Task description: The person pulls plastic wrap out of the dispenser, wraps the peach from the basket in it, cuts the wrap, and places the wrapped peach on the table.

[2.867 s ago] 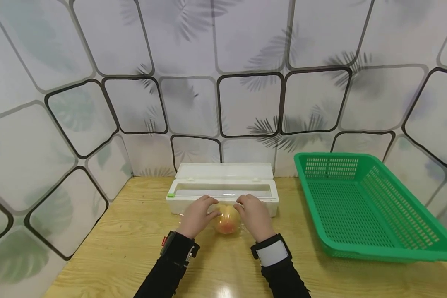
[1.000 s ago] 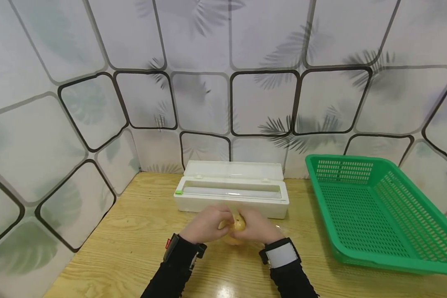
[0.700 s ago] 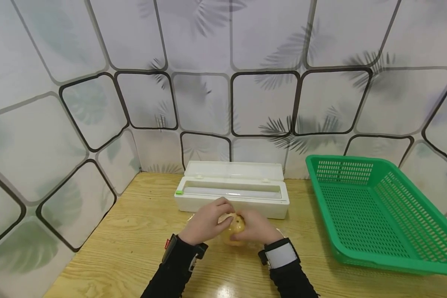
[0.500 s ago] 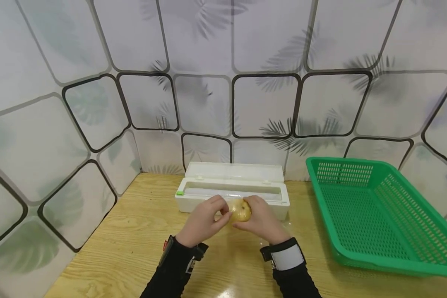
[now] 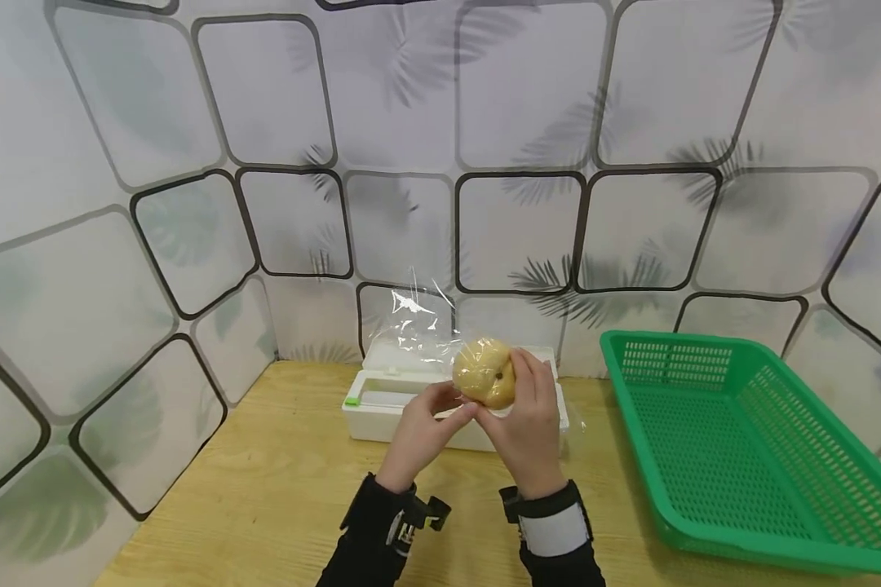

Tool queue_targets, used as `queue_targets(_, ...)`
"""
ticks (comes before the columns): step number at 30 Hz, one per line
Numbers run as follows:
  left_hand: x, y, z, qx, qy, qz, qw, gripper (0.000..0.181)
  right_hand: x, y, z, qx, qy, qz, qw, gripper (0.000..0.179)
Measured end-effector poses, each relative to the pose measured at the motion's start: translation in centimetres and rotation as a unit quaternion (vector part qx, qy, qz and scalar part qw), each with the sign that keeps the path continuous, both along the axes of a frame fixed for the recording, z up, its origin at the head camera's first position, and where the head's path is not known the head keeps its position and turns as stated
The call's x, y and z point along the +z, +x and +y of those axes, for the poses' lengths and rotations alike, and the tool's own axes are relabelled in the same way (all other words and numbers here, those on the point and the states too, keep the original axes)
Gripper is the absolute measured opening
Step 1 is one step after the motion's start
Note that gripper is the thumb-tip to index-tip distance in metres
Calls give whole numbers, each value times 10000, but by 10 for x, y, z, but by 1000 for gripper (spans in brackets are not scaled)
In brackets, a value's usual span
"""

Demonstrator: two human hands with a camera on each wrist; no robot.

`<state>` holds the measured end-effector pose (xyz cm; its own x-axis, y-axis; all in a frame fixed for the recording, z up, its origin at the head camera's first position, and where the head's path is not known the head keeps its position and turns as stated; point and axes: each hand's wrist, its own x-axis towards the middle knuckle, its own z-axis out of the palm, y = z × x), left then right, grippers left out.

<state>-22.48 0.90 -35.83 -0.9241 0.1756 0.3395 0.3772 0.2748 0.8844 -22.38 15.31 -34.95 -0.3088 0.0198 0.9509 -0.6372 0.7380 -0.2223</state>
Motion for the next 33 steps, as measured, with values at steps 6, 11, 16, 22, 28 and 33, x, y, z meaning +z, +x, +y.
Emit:
queue_targets(6,-4,2,4,-188,1247,-189,9918,66,-3,2,-6,64,113,127,9998,78)
queue_targets(11,-2,4,4,-519,2112,-331,9755,60,-3,5,-10,29,316,93,9995,74)
queue_targets(16,2,6,2,-569,2442,-261,9677,57,-4,7,-16,97,553,179,9983,72)
queue_targets(22,6,6,-2,-537,2779,-340,9585,54,-1,10,-16,393,773,-172,9961,75)
queue_targets(28,9,3,-23,-318,3397,-462,9389,52,6,18,0,1028,787,-583,9899,77)
queue_targets(33,13,3,-42,-226,4185,-624,9058,42,8,18,18,1368,512,-797,9861,79)
